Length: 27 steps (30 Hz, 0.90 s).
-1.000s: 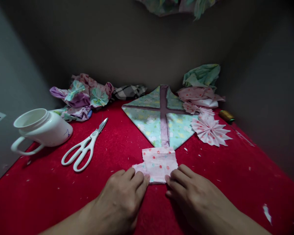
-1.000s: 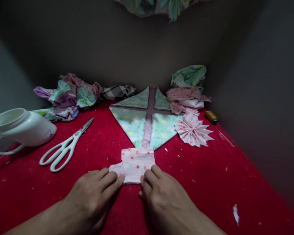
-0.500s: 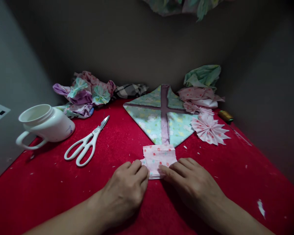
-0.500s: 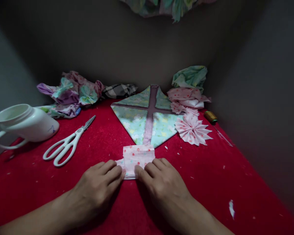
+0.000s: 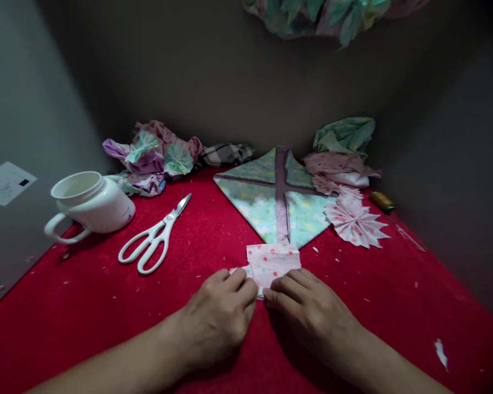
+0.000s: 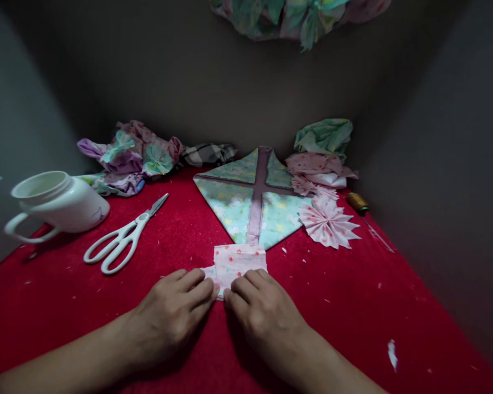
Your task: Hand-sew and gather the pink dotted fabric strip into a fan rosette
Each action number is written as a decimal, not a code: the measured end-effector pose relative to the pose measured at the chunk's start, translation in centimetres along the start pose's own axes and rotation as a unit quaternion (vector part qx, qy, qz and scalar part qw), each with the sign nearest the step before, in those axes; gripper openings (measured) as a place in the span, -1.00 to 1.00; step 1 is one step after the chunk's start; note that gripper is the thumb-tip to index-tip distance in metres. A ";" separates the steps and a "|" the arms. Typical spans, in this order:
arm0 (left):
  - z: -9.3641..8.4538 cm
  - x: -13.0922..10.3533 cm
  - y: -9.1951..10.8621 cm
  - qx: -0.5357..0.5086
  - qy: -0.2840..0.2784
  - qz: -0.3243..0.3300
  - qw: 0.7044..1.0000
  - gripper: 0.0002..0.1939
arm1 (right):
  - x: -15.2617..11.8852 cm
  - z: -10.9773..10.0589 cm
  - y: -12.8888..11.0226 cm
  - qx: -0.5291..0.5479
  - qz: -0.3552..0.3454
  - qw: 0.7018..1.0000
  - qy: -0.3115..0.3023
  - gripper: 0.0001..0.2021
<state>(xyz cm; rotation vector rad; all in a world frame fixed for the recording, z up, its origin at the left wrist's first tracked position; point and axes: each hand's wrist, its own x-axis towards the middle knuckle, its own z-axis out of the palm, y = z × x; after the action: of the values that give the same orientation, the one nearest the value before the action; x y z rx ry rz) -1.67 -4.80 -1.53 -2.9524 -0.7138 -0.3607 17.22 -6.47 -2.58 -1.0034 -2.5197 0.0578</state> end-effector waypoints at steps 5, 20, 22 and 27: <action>0.2 0.1 -0.5 0.001 0.006 -0.002 1.000 -0.81 | 0.5 0.0 -0.3 -0.069 -0.025 0.997 -0.020 -0.74; 1.0 -0.1 -0.8 -0.046 0.020 -0.062 0.997 -0.79 | 0.6 0.8 -0.7 -0.097 -0.017 0.995 0.028 -0.72; 1.0 -0.2 -0.8 -0.046 0.022 -0.061 0.997 -0.80 | 0.6 0.9 -0.7 -0.080 0.004 0.996 0.038 -0.75; 1.0 -0.2 -0.7 -0.048 0.012 -0.064 0.997 -0.80 | 0.6 0.9 -0.6 -0.066 0.020 0.997 0.047 -0.81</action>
<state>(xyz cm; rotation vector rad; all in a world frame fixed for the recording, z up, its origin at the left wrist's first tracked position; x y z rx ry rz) -1.99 -4.15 -2.58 -2.9926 -0.9117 -0.4519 16.08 -6.38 -3.08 -1.0804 -2.4436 -0.1430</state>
